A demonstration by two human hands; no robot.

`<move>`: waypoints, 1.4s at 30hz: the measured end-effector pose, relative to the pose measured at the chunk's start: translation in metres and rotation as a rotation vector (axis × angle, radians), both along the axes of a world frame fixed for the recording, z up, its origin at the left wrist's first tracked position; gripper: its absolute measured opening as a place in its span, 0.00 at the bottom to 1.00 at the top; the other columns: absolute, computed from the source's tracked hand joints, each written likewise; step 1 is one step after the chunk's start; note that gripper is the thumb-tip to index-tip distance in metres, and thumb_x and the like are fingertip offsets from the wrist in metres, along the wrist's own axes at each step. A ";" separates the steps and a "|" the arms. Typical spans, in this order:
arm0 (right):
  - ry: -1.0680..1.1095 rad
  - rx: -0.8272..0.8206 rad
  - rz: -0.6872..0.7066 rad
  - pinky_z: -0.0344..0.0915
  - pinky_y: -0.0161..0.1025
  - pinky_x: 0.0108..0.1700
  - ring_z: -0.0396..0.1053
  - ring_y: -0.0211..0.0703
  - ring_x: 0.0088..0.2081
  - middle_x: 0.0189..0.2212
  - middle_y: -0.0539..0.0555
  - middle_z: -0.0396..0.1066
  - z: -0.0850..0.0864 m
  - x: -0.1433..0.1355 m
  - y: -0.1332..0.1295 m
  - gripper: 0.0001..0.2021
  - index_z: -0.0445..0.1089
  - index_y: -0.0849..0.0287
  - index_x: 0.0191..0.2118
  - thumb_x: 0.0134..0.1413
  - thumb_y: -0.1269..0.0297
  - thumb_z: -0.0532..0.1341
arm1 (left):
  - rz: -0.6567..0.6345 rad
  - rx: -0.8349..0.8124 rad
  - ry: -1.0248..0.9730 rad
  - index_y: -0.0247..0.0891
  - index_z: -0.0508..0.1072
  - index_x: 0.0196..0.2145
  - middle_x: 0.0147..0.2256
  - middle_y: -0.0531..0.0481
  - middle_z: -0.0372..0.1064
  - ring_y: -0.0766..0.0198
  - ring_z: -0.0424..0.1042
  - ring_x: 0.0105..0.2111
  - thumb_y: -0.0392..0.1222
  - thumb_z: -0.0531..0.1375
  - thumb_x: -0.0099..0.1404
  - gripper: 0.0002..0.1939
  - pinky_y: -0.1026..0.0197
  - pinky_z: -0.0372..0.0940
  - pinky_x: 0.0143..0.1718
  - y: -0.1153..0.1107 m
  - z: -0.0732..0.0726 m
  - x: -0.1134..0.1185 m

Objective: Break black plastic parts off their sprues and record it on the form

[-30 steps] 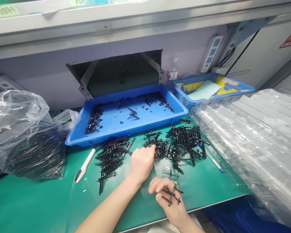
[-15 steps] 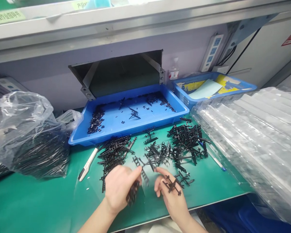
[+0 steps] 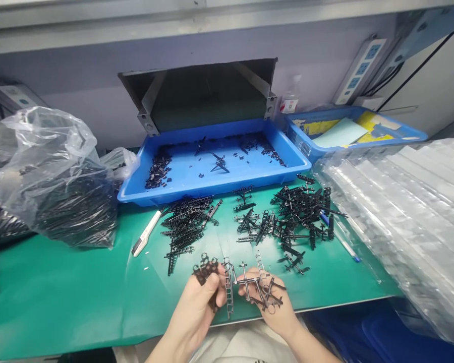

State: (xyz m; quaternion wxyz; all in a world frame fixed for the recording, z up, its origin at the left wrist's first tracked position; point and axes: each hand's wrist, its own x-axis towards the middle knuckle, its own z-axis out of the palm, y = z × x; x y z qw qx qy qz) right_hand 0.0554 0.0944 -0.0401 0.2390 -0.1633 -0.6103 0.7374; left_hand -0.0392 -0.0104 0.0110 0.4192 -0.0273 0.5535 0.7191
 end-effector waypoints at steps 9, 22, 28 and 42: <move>0.057 0.184 0.062 0.65 0.35 0.27 0.64 0.41 0.25 0.23 0.54 0.66 0.009 -0.006 0.001 0.08 0.74 0.54 0.32 0.53 0.64 0.57 | -0.091 0.067 -0.285 0.31 0.65 0.23 0.16 0.56 0.57 0.76 0.52 0.16 0.46 0.69 0.43 0.19 0.71 0.49 0.19 -0.003 0.001 0.003; 0.089 0.276 0.392 0.58 0.34 0.23 0.58 0.36 0.18 0.11 0.52 0.60 0.014 0.001 0.006 0.26 0.67 0.63 0.19 0.58 0.51 0.47 | -0.217 0.141 -0.318 0.33 0.69 0.30 0.20 0.55 0.58 0.71 0.59 0.21 0.46 0.69 0.41 0.21 0.69 0.56 0.22 -0.009 -0.017 -0.017; 0.053 0.100 0.563 0.63 0.35 0.27 0.66 0.40 0.22 0.18 0.55 0.68 0.014 0.003 0.010 0.25 0.66 0.62 0.20 0.54 0.47 0.50 | -0.482 0.196 -0.285 0.31 0.67 0.25 0.18 0.52 0.60 0.70 0.61 0.20 0.45 0.68 0.45 0.16 0.68 0.55 0.22 -0.011 -0.022 -0.016; 0.142 -0.301 0.400 0.54 0.30 0.17 0.58 0.33 0.15 0.17 0.50 0.64 -0.004 0.013 0.008 0.18 0.64 0.60 0.28 0.50 0.47 0.57 | -0.270 0.167 -0.106 0.30 0.70 0.31 0.24 0.50 0.65 0.71 0.64 0.21 0.37 0.67 0.44 0.15 0.69 0.61 0.23 0.039 0.013 -0.047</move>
